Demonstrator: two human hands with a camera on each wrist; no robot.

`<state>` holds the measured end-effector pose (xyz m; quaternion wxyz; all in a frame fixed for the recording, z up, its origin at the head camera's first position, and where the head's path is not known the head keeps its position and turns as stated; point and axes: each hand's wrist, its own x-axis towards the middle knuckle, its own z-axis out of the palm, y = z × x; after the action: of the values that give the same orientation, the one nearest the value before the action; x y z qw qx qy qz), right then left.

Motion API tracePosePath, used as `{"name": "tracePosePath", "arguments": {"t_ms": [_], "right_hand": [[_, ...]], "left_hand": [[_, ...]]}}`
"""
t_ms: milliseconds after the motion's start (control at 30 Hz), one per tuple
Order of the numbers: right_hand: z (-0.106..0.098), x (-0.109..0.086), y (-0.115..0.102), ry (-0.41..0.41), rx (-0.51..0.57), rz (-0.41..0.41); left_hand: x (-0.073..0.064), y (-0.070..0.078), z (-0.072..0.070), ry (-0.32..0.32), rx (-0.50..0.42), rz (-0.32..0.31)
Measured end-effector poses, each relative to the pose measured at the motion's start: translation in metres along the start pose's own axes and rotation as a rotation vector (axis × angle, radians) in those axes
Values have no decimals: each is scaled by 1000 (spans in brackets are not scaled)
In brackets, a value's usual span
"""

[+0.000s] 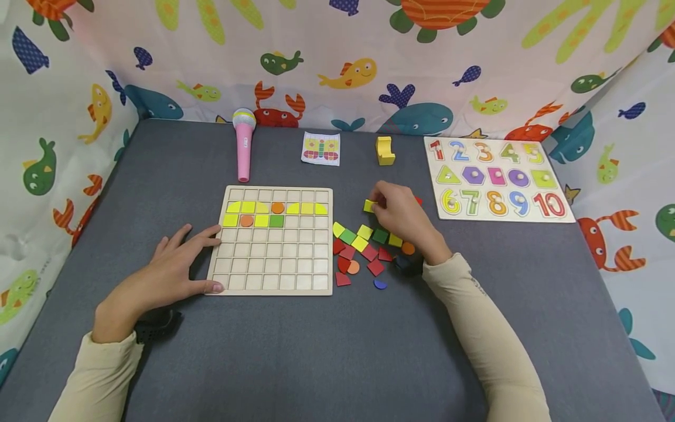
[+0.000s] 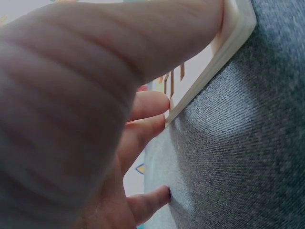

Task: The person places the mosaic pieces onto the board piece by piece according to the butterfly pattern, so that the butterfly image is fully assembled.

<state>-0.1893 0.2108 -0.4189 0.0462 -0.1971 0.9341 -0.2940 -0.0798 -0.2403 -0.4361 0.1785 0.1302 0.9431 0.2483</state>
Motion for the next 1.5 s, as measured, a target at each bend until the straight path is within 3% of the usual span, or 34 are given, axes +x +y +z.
{"name": "tracePosePath", "arguments": {"t_ms": [200,567,800,1100,1333,1500], "right_hand": [[13,15,-27,1,59,-39],[48,33,-74,-70,139,-165],[65,45,-94,-108,135,-229],[83,52,-103,-127,21,-261],[86,51,-105,-98,-36,-272],[87,51,-105,-136,-49,-259]], "left_hand": [[-1,0,-1,-2,-5,-2],[0,1,-1,-1,5,-7],[-1,1,-2,3,-2,3],[-2,0,0,3,-7,18],[-2,-1,0,7,-1,18],[-2,-1,1,10,-3,18]]}}
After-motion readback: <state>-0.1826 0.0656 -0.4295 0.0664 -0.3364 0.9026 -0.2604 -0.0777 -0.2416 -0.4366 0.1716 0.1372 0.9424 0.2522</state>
